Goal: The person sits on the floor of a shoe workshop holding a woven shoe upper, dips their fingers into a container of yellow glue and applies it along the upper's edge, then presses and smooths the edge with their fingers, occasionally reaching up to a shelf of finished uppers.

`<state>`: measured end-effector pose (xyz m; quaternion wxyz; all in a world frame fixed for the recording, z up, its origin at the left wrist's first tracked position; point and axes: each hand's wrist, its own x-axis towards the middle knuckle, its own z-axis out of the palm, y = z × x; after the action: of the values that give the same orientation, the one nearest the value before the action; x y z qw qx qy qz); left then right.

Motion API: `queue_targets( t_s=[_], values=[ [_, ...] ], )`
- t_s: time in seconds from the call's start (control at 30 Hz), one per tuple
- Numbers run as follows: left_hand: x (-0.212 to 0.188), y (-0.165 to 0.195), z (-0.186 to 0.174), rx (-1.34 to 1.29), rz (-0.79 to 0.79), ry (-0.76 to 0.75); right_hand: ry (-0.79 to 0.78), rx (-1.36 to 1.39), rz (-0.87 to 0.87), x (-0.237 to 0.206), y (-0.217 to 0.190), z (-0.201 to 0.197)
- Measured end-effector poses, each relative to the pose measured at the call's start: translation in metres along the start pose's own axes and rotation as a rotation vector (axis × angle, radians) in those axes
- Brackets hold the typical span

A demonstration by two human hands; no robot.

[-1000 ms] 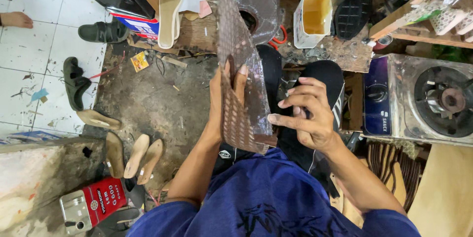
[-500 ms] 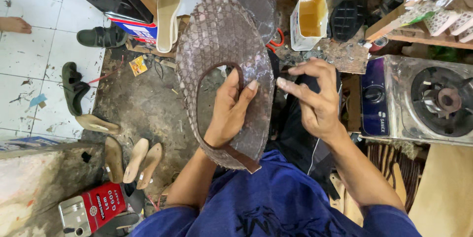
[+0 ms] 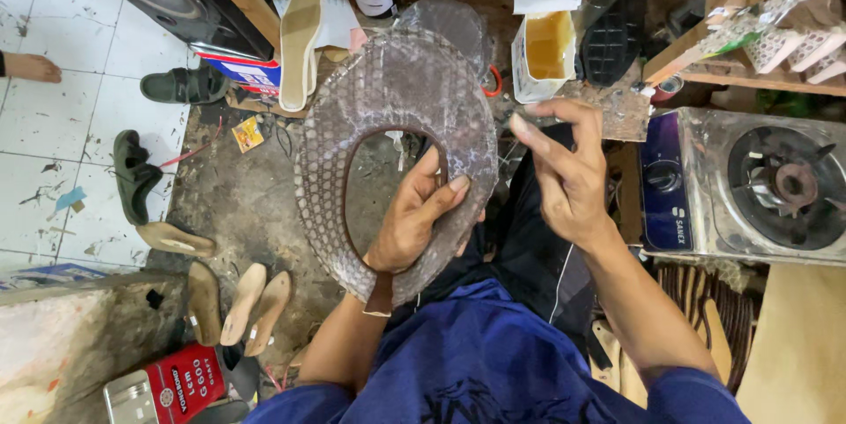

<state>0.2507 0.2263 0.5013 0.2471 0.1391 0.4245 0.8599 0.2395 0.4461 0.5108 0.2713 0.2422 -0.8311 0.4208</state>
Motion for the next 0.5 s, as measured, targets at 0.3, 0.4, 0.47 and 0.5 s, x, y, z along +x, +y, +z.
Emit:
queue_targets(
  t_s=[0.3,0.4,0.47,0.5],
  values=[
    [0.023,-0.016,0.005,0.106,0.277,0.393,-0.080,0.177,0.237,-0.005,0.013,0.007],
    [0.046,-0.022,-0.008,0.143,0.562,0.675,-0.108,0.918,0.238,-0.028,-0.001,0.020],
    [0.061,-0.026,-0.017,0.262,0.659,0.871,-0.090,0.942,0.245,-0.042,-0.015,0.034],
    [0.067,-0.030,-0.018,0.317,0.705,0.907,-0.080,0.956,0.253,-0.049,-0.022,0.042]
  ],
)
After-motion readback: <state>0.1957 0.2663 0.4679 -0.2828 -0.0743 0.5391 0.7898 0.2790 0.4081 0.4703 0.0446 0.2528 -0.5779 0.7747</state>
